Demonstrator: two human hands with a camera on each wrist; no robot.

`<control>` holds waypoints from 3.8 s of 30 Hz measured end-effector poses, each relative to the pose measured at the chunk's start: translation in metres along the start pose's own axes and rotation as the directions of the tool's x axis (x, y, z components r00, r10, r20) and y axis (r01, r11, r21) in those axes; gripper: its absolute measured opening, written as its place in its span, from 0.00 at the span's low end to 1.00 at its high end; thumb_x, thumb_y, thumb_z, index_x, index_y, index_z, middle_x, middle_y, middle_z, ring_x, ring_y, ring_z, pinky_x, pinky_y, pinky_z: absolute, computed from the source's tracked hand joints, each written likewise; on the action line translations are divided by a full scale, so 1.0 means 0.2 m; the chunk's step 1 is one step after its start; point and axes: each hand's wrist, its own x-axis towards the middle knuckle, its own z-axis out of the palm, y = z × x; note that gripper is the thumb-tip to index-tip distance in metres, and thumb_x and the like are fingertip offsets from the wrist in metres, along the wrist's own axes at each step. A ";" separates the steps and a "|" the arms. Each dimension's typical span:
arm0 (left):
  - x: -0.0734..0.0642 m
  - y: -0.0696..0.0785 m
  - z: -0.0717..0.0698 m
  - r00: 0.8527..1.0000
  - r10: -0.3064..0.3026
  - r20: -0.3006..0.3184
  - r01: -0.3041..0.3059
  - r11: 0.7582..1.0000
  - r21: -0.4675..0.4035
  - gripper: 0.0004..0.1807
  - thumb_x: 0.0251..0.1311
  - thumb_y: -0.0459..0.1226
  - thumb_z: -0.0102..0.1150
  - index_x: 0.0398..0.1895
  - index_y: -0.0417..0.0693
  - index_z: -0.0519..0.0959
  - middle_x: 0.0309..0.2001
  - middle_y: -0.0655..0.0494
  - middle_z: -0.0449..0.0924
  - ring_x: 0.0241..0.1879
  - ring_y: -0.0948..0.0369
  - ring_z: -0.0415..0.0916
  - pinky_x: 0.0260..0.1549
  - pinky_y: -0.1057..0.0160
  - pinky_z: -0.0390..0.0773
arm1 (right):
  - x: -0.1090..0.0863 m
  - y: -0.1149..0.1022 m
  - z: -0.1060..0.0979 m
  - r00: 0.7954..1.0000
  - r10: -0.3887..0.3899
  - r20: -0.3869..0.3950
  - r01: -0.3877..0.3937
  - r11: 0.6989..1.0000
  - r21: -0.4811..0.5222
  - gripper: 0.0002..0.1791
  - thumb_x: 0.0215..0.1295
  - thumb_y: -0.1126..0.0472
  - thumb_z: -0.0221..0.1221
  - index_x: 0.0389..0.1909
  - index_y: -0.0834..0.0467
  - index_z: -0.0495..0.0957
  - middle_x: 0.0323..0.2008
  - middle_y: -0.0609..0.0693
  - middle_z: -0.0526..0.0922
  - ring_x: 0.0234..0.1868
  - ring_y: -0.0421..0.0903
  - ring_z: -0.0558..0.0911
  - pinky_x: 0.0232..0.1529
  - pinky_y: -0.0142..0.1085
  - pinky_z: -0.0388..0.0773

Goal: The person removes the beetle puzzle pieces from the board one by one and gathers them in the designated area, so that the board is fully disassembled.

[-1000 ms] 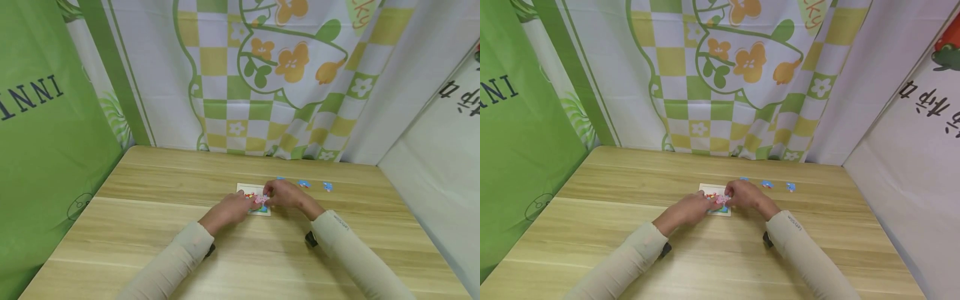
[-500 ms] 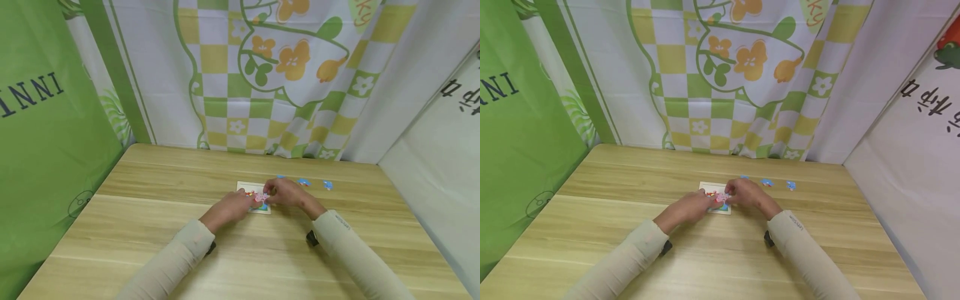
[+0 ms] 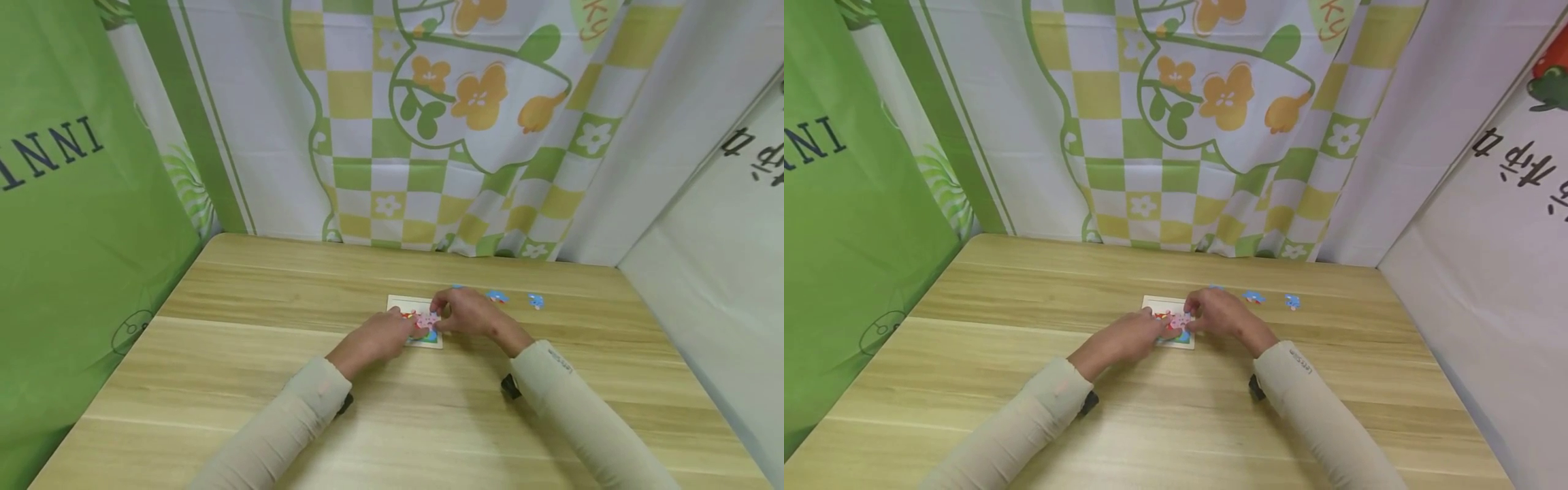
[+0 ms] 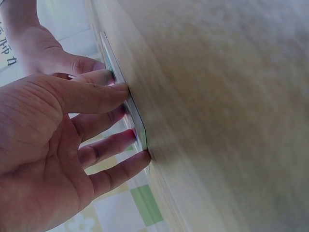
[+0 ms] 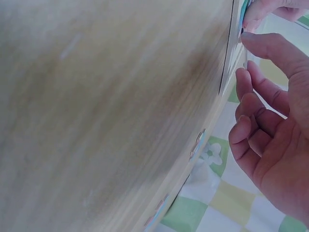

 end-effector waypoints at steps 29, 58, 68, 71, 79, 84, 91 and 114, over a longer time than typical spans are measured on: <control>-0.03 0.00 0.00 0.998 0.061 -0.033 -0.059 0.995 0.077 0.31 0.75 0.31 0.53 0.77 0.67 0.68 0.76 0.58 0.65 0.64 0.48 0.71 0.49 0.57 0.78 | -0.42 0.35 -0.18 0.984 0.160 -0.080 -0.148 0.980 0.132 0.12 0.67 0.60 0.68 0.48 0.60 0.83 0.46 0.51 0.84 0.35 0.45 0.77 0.35 0.41 0.75; -0.02 0.01 -0.02 0.999 0.039 0.014 -0.040 0.996 0.079 0.33 0.75 0.30 0.52 0.77 0.68 0.67 0.77 0.58 0.62 0.71 0.45 0.64 0.46 0.58 0.77 | -0.71 0.60 -0.26 0.963 0.255 -0.086 -0.235 0.953 0.190 0.10 0.66 0.63 0.69 0.45 0.62 0.83 0.43 0.55 0.84 0.42 0.50 0.82 0.40 0.38 0.77; -0.02 0.00 -0.02 0.999 0.034 0.018 -0.035 0.998 0.055 0.34 0.74 0.29 0.54 0.77 0.68 0.67 0.77 0.58 0.62 0.71 0.45 0.64 0.49 0.56 0.77 | -0.71 0.63 -0.25 0.966 0.251 -0.064 -0.234 0.950 0.206 0.11 0.65 0.65 0.69 0.45 0.64 0.82 0.40 0.53 0.84 0.41 0.49 0.81 0.40 0.37 0.76; -0.01 0.00 -0.02 0.999 0.033 0.016 -0.034 0.998 0.052 0.34 0.73 0.29 0.55 0.77 0.68 0.67 0.77 0.59 0.62 0.71 0.45 0.64 0.48 0.57 0.77 | -0.71 0.63 -0.25 0.964 0.259 -0.062 -0.242 0.949 0.203 0.11 0.66 0.64 0.69 0.45 0.63 0.82 0.41 0.53 0.84 0.42 0.49 0.81 0.41 0.38 0.76; -0.01 0.00 -0.02 0.999 0.028 0.018 -0.028 0.999 0.042 0.36 0.72 0.28 0.57 0.77 0.68 0.67 0.77 0.59 0.61 0.71 0.45 0.63 0.39 0.62 0.75 | -0.71 0.64 -0.25 0.960 0.276 -0.051 -0.261 0.945 0.195 0.13 0.67 0.61 0.69 0.47 0.63 0.82 0.43 0.52 0.83 0.45 0.51 0.80 0.45 0.43 0.77; -0.01 0.00 -0.02 0.999 0.033 0.012 -0.034 0.998 0.055 0.35 0.72 0.29 0.57 0.77 0.68 0.67 0.77 0.59 0.62 0.70 0.45 0.65 0.42 0.60 0.76 | -0.71 0.62 -0.25 0.960 0.273 -0.056 -0.258 0.947 0.191 0.14 0.68 0.59 0.68 0.49 0.63 0.81 0.44 0.53 0.82 0.45 0.51 0.80 0.45 0.45 0.76; -0.01 0.01 -0.02 0.999 0.037 0.004 -0.037 0.996 0.082 0.34 0.73 0.30 0.57 0.76 0.69 0.68 0.76 0.59 0.64 0.67 0.46 0.68 0.43 0.59 0.77 | -0.66 0.51 -0.25 0.969 0.220 -0.117 -0.196 0.962 0.189 0.11 0.70 0.62 0.66 0.48 0.65 0.82 0.41 0.54 0.83 0.39 0.47 0.82 0.36 0.36 0.79; 0.01 0.01 0.01 0.979 0.016 -0.203 -0.030 0.997 -0.066 0.11 0.69 0.37 0.63 0.51 0.52 0.89 0.47 0.55 0.88 0.44 0.57 0.82 0.43 0.58 0.81 | -0.23 0.15 -0.12 0.999 -0.015 -0.043 0.021 0.990 0.140 0.06 0.74 0.64 0.61 0.46 0.60 0.84 0.37 0.45 0.83 0.36 0.44 0.81 0.37 0.39 0.78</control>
